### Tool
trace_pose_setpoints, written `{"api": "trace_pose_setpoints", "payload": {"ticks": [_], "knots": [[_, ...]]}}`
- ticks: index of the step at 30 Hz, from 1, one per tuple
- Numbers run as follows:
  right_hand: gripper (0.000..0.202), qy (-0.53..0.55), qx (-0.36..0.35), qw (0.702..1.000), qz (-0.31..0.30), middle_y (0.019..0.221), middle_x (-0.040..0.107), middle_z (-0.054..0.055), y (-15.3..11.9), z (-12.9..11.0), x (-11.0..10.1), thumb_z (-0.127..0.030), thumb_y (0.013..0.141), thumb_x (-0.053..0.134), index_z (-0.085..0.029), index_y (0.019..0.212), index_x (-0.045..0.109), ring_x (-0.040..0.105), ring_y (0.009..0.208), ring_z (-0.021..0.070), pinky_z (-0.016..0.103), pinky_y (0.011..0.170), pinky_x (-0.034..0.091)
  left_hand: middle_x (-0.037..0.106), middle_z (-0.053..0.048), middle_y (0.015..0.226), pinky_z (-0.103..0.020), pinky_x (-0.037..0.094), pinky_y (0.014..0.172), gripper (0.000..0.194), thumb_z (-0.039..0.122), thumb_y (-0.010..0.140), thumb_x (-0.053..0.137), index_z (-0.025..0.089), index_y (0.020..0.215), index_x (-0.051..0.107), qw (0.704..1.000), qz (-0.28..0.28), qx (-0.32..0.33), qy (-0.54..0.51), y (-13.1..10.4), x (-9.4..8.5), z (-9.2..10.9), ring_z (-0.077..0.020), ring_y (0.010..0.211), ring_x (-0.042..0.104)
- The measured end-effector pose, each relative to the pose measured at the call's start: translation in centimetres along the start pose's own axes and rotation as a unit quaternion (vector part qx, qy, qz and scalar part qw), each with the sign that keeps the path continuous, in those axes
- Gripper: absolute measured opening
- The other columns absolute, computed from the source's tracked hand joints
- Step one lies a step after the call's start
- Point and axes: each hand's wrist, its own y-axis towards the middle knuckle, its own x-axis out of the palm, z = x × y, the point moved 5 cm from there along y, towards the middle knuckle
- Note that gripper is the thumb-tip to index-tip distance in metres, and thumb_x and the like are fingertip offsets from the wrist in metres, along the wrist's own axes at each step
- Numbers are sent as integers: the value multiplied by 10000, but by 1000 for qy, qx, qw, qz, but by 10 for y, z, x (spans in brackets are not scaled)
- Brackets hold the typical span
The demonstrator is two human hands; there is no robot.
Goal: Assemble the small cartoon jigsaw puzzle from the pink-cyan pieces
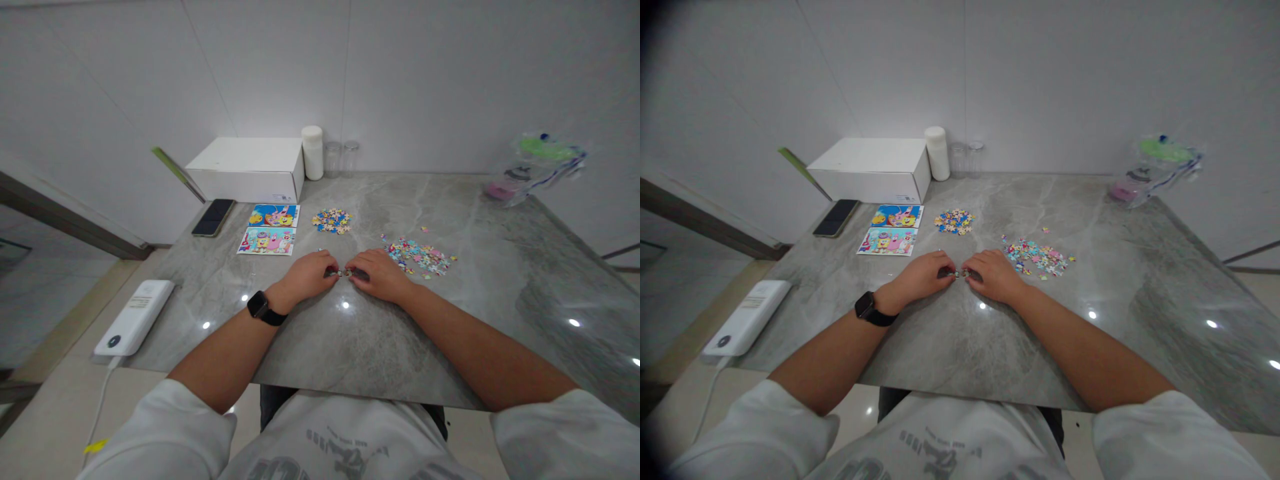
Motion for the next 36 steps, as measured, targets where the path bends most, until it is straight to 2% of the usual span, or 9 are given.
{"api": "trace_pose_setpoints", "payload": {"ticks": [14,21,36], "knots": [[201,6,13,1000,4,1101,757,91,0,-1,-3,-257,947,670,-221,1139,720,655,1053,276,404,941,413,736,-67,1018,-350,556,892,170,294,922,727,194,1055,763,1000,-5,-10,-10,1,-4,-1,-225,949,685],[191,9,9,1000,-3,1086,763,86,0,-1,1,-249,949,659,-226,1124,732,659,1030,268,396,917,413,727,-75,1013,-347,554,893,151,242,957,643,185,1021,767,999,21,-27,-6,2,-10,-9,-216,943,686],[202,25,2,1000,-9,1107,773,80,-1,-1,1,-247,945,664,-235,1135,732,668,1046,267,400,938,415,724,-86,1015,-352,549,883,183,224,981,593,179,1005,769,999,15,-31,28,3,-8,-8,-229,950,688]]}}
